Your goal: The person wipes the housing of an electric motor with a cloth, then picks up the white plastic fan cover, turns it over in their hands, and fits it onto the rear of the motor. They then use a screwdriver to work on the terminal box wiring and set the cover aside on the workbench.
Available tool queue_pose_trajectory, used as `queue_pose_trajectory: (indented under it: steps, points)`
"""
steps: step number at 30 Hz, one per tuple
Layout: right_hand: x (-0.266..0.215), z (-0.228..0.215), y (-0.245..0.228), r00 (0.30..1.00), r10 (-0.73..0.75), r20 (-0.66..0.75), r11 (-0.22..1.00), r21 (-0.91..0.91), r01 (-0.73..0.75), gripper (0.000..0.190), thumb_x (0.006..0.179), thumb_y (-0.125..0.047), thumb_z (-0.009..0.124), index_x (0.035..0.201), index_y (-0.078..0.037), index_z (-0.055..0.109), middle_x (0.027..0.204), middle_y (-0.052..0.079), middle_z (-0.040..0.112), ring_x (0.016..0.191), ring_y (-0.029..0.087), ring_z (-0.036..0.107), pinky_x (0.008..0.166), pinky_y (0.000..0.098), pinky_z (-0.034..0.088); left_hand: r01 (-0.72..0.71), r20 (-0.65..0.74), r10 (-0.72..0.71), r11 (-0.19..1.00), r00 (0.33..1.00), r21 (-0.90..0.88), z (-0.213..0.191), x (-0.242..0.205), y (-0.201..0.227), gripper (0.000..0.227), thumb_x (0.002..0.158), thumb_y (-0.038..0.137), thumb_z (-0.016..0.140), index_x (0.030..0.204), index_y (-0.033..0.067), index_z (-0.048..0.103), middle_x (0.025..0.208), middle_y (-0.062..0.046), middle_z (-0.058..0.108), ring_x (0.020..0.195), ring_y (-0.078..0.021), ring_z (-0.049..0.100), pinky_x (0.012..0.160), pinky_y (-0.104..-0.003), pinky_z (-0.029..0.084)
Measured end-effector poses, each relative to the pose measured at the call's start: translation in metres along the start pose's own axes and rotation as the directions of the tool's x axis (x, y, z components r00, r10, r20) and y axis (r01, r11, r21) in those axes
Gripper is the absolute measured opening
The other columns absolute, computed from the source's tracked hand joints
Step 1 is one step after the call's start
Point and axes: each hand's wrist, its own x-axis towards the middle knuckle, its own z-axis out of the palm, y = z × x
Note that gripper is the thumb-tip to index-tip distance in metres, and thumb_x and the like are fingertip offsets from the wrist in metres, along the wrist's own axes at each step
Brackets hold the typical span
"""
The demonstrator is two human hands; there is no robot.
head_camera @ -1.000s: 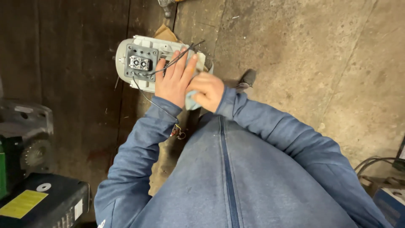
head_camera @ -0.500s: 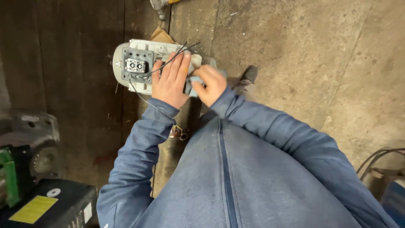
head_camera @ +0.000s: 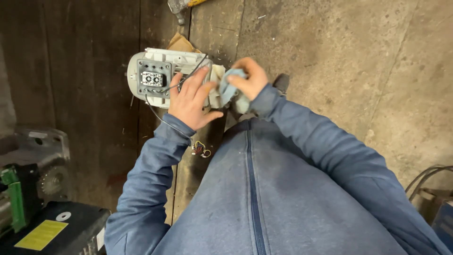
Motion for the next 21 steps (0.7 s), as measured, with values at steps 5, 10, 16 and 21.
queue_pose_trajectory:
  steps: [5, 10, 16, 21]
  points:
    - [0.011, 0.013, -0.054, 0.99, -0.063, 0.129, 0.967, -0.239, 0.092, 0.037, 0.079, -0.021, 0.082, 0.107, -0.005, 0.064, 0.089, 0.008, 0.069, 0.077, 0.016, 0.066, 0.07, 0.0325, 0.056, 0.074, -0.013, -0.073, 0.974, 0.997, 0.212, 0.004, 0.007, 0.009, 0.1, 0.071, 0.036, 0.09, 0.157, 0.0114, 0.045, 0.16, -0.011, 0.045, 0.146, -0.0248, 0.044, 0.119, -0.055, 0.025]
    - [0.029, 0.002, -0.07, 0.954, -0.219, 0.207, 0.817, -0.496, 0.295, 0.026, 0.079, -0.026, 0.084, 0.092, -0.008, 0.069, 0.081, 0.01, 0.069, 0.072, 0.028, 0.07, 0.064, 0.0378, 0.055, 0.095, -0.057, -0.082, 0.955, 0.995, 0.281, 0.008, 0.014, 0.01, 0.097, 0.075, 0.032, 0.087, 0.158, 0.0128, 0.043, 0.16, -0.008, 0.045, 0.147, -0.0225, 0.043, 0.119, -0.055, 0.025]
    - [0.062, 0.009, -0.066, 0.865, -0.47, 0.174, 0.616, -0.637, 0.463, 0.025, 0.081, -0.031, 0.082, 0.084, -0.01, 0.07, 0.078, 0.01, 0.07, 0.069, 0.033, 0.068, 0.06, 0.043, 0.053, 0.114, -0.066, -0.1, 0.957, 0.993, 0.268, 0.007, 0.026, 0.01, 0.101, 0.074, 0.031, 0.088, 0.16, 0.0101, 0.039, 0.159, -0.009, 0.045, 0.147, -0.0238, 0.042, 0.12, -0.054, 0.026]
    - [0.078, -0.012, -0.077, 0.95, -0.284, -0.133, 0.811, -0.562, 0.164, 0.042, 0.099, -0.039, 0.079, 0.078, -0.005, 0.067, 0.066, 0.015, 0.06, 0.062, 0.036, 0.062, 0.058, 0.0418, 0.048, 0.158, -0.004, -0.162, 0.956, 0.987, 0.248, 0.002, 0.026, 0.017, 0.111, 0.063, 0.033, 0.092, 0.158, 0.0096, 0.039, 0.158, -0.013, 0.044, 0.142, -0.0257, 0.043, 0.116, -0.055, 0.026]
